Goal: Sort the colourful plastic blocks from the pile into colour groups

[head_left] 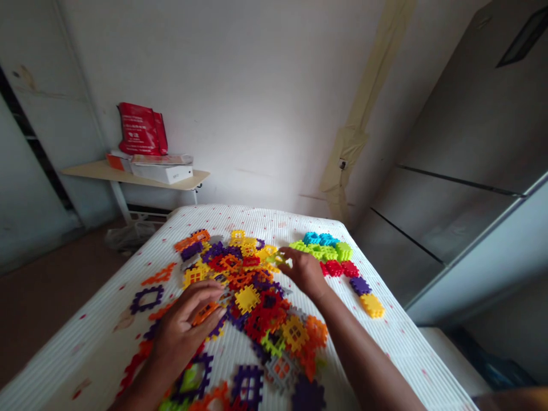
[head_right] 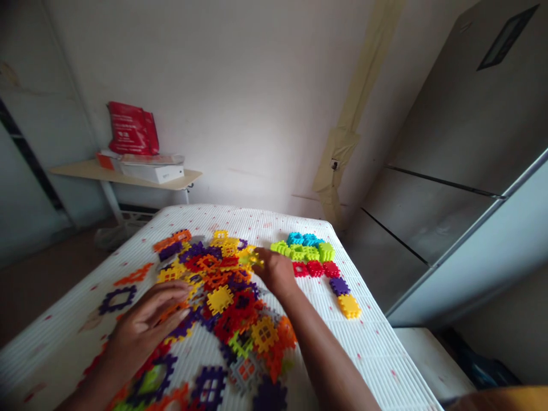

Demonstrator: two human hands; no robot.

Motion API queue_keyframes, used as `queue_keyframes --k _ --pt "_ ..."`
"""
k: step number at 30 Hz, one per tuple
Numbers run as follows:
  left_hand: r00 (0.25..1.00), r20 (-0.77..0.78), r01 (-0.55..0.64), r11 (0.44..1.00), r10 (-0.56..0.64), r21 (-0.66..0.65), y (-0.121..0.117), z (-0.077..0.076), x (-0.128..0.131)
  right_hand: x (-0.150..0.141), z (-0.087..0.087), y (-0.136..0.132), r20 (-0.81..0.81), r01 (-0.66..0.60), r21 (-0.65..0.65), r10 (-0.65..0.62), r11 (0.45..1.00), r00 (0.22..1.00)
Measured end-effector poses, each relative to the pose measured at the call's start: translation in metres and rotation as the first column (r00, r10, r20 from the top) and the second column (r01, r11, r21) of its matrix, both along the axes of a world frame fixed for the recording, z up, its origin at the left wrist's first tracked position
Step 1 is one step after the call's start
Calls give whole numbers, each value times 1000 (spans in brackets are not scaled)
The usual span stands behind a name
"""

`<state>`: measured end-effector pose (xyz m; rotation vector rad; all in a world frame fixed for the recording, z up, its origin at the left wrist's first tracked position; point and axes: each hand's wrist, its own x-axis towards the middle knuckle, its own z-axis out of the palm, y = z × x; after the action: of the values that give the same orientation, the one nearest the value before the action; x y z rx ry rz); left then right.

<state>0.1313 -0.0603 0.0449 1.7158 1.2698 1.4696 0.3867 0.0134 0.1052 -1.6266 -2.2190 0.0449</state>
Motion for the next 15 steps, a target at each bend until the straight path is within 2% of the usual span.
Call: queue_keyframes --k 3,5,9,15 --pt "1000 5 -11 1000 11 -9 2 -2 -4 34 11 41 181 192 0 -189 981 965" --pt "1000 -25 -11 1000 11 -1 3 -3 -4 49 14 62 294 274 -25 -255 961 921" --pt "997 -77 -2 1000 2 7 5 -6 -6 59 9 85 417 328 -77 -268 942 868" --pt "996 -90 1 1000 0 12 6 -8 -6 59 2 96 441 308 -116 -229 944 868"
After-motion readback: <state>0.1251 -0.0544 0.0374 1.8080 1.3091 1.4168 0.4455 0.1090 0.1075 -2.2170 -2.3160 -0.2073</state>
